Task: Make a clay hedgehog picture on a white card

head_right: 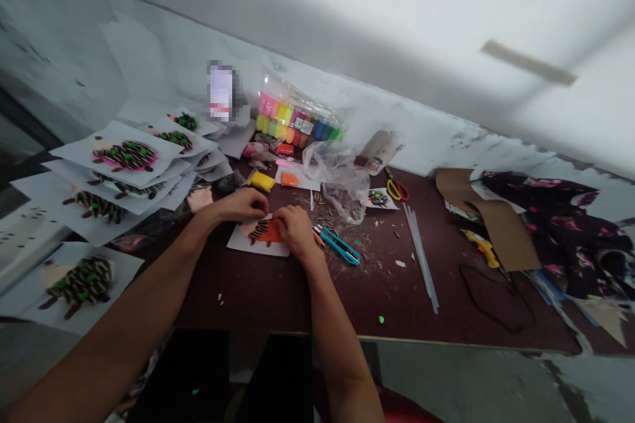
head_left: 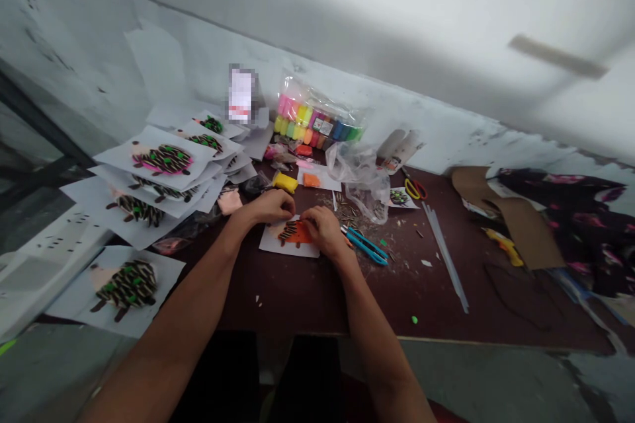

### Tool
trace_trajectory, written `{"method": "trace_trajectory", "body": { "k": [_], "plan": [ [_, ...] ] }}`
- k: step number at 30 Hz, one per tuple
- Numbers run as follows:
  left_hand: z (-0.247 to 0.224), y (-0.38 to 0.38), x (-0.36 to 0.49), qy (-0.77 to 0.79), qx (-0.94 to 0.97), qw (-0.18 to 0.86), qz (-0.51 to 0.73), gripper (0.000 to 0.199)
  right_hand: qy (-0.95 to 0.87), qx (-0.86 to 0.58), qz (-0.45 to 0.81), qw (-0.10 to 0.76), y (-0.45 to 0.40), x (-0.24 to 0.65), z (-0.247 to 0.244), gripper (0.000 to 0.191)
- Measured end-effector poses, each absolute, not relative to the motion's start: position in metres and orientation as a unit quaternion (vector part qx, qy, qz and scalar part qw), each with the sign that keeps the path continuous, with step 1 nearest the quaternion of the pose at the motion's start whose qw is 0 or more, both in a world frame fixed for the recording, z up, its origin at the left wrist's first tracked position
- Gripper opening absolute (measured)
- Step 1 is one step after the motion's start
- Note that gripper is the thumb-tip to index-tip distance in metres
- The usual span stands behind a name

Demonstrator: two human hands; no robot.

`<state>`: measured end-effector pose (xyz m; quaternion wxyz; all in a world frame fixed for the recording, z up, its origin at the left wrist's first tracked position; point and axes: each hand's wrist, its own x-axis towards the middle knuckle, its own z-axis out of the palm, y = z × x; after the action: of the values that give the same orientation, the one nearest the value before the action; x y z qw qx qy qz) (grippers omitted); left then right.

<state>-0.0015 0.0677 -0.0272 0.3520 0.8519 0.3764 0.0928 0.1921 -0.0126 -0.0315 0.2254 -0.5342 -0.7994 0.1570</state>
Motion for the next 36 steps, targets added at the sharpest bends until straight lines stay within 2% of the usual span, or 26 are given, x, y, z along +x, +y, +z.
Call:
{"method": "trace_trajectory", "body": {
  "k": [36],
  "plan": [
    [-0.033, 0.0704, -0.002, 0.365, 0.85, 0.366, 0.098, 0.02, -0.825, -0.53, 0.113, 0.16, -0.0078, 0.1879, -0.0309, 0.019]
  ]
}}
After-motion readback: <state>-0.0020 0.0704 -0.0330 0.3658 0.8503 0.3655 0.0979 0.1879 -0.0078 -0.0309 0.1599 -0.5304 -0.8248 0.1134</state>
